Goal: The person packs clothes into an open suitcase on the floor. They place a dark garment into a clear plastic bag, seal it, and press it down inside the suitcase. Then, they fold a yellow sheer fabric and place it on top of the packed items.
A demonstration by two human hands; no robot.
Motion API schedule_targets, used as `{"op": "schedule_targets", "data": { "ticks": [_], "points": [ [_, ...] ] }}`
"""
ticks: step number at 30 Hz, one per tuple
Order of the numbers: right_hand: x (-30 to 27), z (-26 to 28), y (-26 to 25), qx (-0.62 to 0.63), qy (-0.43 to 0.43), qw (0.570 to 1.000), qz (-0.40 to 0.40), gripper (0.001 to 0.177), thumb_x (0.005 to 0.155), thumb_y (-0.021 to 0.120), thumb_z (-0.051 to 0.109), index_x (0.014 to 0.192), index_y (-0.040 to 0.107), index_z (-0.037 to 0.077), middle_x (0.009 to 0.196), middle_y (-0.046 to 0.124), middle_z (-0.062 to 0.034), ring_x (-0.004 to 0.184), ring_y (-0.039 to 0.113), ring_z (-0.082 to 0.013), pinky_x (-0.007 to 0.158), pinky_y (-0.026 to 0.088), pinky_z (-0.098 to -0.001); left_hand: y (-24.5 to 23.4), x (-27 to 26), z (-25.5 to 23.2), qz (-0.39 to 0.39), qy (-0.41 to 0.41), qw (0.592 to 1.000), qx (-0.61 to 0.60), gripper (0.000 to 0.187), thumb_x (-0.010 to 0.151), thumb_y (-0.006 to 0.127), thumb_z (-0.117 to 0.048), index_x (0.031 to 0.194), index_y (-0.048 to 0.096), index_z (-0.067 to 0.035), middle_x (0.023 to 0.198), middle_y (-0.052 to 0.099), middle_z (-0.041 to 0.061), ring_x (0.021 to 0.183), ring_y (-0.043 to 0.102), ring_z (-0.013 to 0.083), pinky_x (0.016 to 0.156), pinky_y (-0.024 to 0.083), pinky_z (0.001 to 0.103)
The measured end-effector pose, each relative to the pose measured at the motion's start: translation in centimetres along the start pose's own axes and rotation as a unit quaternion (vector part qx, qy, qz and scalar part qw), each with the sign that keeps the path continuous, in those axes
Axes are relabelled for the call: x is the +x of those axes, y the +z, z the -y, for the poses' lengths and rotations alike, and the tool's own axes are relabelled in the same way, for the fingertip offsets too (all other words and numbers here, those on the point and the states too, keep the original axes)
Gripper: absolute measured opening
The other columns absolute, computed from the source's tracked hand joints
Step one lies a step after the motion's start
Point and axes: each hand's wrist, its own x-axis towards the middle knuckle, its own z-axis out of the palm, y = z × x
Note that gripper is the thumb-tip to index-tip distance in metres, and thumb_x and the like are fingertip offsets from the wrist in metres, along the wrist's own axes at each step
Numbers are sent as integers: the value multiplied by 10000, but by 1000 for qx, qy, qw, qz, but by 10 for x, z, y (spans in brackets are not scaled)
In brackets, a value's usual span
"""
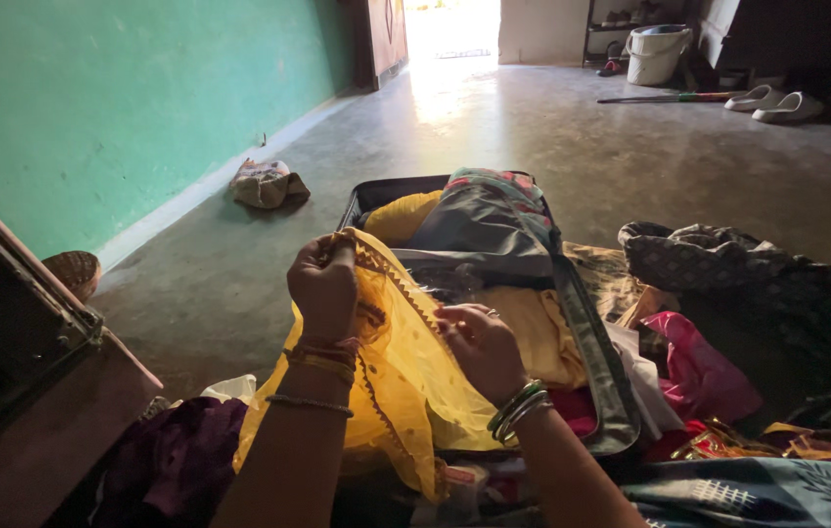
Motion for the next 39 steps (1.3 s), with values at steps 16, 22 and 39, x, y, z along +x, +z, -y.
{"op": "schedule_targets", "data": {
  "ticks": [16,22,39],
  "points": [
    [-3,19,11,-58,11,994,-90,543,737,890,205,1211,675,52,1285,634,-110,874,772,-179,752,619,-303,23,3,14,18,-1,998,-58,214,912,737,-158,1028,739,22,845,746,18,710,640,51,644,518,211],
    [-6,20,21,-78,36,992,-93,597,750,849,134,1292,614,53,1383,549,-136,937,739,-208,749,647,-288,24,-3,13,-1,18,1000,-17,233,923,776,-190,1011,751,24,831,727,26,701,603,50,643,511,216],
    [-9,27,20,-63,-20,989,-130,702,818,823,65,1440,502,123,1437,492,-109,861,757,-156,739,593,-301,32,-12,-3,13,5,999,-31,263,902,772,-212,1016,746,24,848,754,33,716,649,64,672,539,226]
  ]
}}
